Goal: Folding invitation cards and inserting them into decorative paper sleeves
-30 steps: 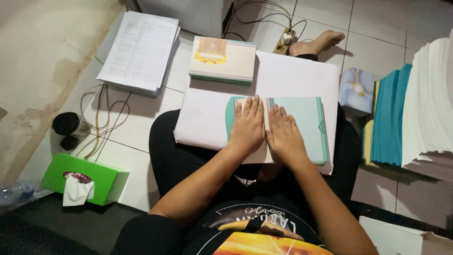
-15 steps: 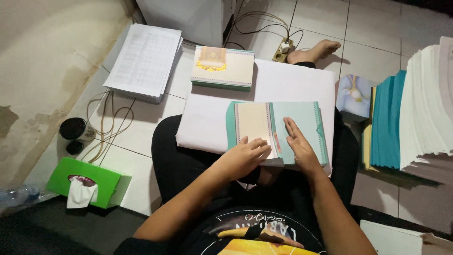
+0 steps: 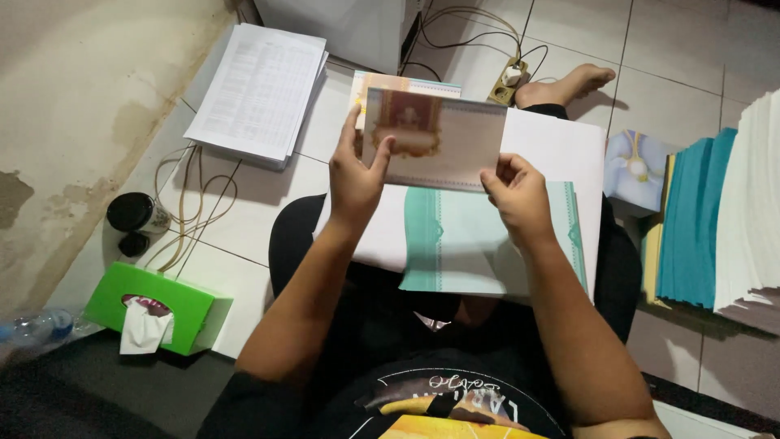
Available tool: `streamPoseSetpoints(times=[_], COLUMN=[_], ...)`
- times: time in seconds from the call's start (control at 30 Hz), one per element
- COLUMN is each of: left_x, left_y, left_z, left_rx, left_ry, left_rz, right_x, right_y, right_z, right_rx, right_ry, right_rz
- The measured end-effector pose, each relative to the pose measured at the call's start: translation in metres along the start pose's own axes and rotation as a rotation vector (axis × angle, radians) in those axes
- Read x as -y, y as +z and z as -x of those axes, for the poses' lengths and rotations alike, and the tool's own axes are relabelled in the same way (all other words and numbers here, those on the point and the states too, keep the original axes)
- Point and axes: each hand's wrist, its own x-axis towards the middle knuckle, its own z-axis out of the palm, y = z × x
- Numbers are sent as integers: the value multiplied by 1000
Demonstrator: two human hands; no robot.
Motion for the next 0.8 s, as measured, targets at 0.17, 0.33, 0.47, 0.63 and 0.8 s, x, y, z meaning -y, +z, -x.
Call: streamPoseSetpoints(times=[0.17,0.33,0.47,0.63,0.8], left_x=[60,91,131,124,54], left_y=[0,3,13,15,46], left_z=[-54,-53,-46,-37,18], left_rx=[106,246,257,239,150], left_ry=[108,24,-72,2,261], left_rz=[-394,-632,-557,-641,-567], right_x=[-23,-92,-88,-86,-32], right_y=[28,45,59,40,-34], right_z=[-81,-131,-119,-103,-4], right_rx=[0,-32,-76,-38,-155], right_ry=[-80,-82,-117,-182,-364], right_rz=[-128,112,546,522,747])
